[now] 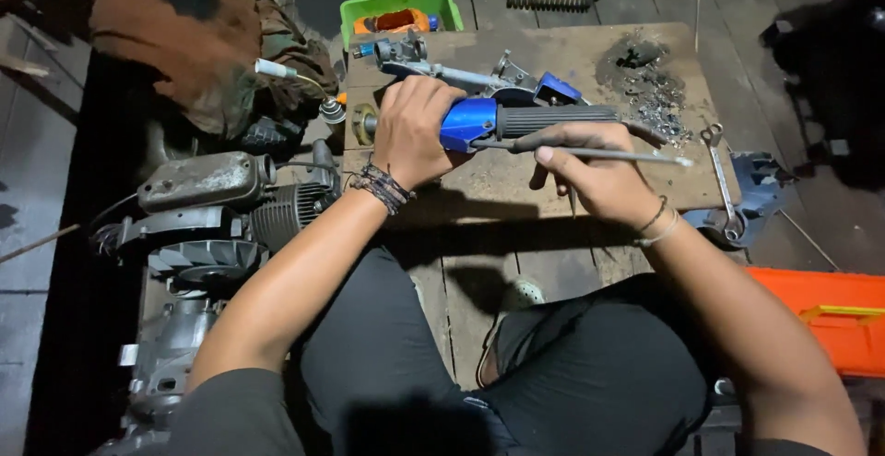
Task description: Adjusting and assembling mechanical components of a motorcycle engine on a workbench using hand tools.
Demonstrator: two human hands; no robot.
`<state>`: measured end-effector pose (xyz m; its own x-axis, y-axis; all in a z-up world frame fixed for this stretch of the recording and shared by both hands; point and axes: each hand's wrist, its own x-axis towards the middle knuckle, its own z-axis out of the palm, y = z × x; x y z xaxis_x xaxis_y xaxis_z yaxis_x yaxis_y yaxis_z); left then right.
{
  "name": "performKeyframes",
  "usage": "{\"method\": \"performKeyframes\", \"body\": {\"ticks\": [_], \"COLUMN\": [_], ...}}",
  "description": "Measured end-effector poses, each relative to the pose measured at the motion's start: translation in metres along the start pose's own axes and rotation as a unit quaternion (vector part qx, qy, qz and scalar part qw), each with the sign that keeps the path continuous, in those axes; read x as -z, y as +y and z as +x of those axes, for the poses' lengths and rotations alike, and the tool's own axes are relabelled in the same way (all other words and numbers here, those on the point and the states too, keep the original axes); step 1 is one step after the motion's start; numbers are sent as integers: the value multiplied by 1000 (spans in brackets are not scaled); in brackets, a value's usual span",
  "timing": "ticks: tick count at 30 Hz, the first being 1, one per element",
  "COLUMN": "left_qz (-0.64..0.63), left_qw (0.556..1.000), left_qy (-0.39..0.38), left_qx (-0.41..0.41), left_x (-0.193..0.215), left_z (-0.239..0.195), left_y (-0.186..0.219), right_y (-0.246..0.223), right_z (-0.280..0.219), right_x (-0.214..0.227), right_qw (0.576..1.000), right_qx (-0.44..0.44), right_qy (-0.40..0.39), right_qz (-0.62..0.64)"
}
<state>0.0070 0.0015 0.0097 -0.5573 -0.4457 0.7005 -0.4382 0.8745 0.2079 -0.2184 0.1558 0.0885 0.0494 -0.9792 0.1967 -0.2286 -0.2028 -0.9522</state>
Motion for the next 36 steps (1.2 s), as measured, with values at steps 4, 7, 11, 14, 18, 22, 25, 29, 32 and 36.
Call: {"method": "performKeyframes", "body": {"ticks": [4, 7, 11, 14, 18, 22, 25, 29, 32, 36], "left_qz": [-4, -5, -20, -24, -5, 7, -2, 13, 18, 29], "left_qw": [1000, 1000, 999, 999, 999, 999, 999, 998, 998, 998], "left_qy": [-5, -2, -5, -4, -1, -11, -25, -24, -15, -23], "left_qx": [6, 11, 38, 43, 35, 36, 38, 52, 65, 55], "left_x": [-4, -7, -14, -8, -7, 0, -12, -10, -10, -8], "left_z": [-4, -4, -7, -1, -3, 1, -5, -5, -5, -4], "left_y": [-6, -12, -18, -11, -10, 0, -5, -10, -13, -6], "right_y": [4, 5, -7, -5, -5, 11, -4, 9, 5, -16], "right_z": [0, 4, 6, 4, 6, 6, 3, 6, 7, 1], "right_x": [-11, -6, -9, -9, -6, -2, -13, 4, 4, -10], "right_qw": [1000, 1000, 1000, 1000, 999, 994, 989, 990, 983, 969], "right_qx": [10, -16, 5, 8, 22, 61, 88, 85, 99, 116], "right_qy": [-13, -14, -3, -6, -2, 38, 9, 18, 38, 41], "right_qz": [-3, 12, -7, -5, -45, -81, -119, -110, -149, -214]}}
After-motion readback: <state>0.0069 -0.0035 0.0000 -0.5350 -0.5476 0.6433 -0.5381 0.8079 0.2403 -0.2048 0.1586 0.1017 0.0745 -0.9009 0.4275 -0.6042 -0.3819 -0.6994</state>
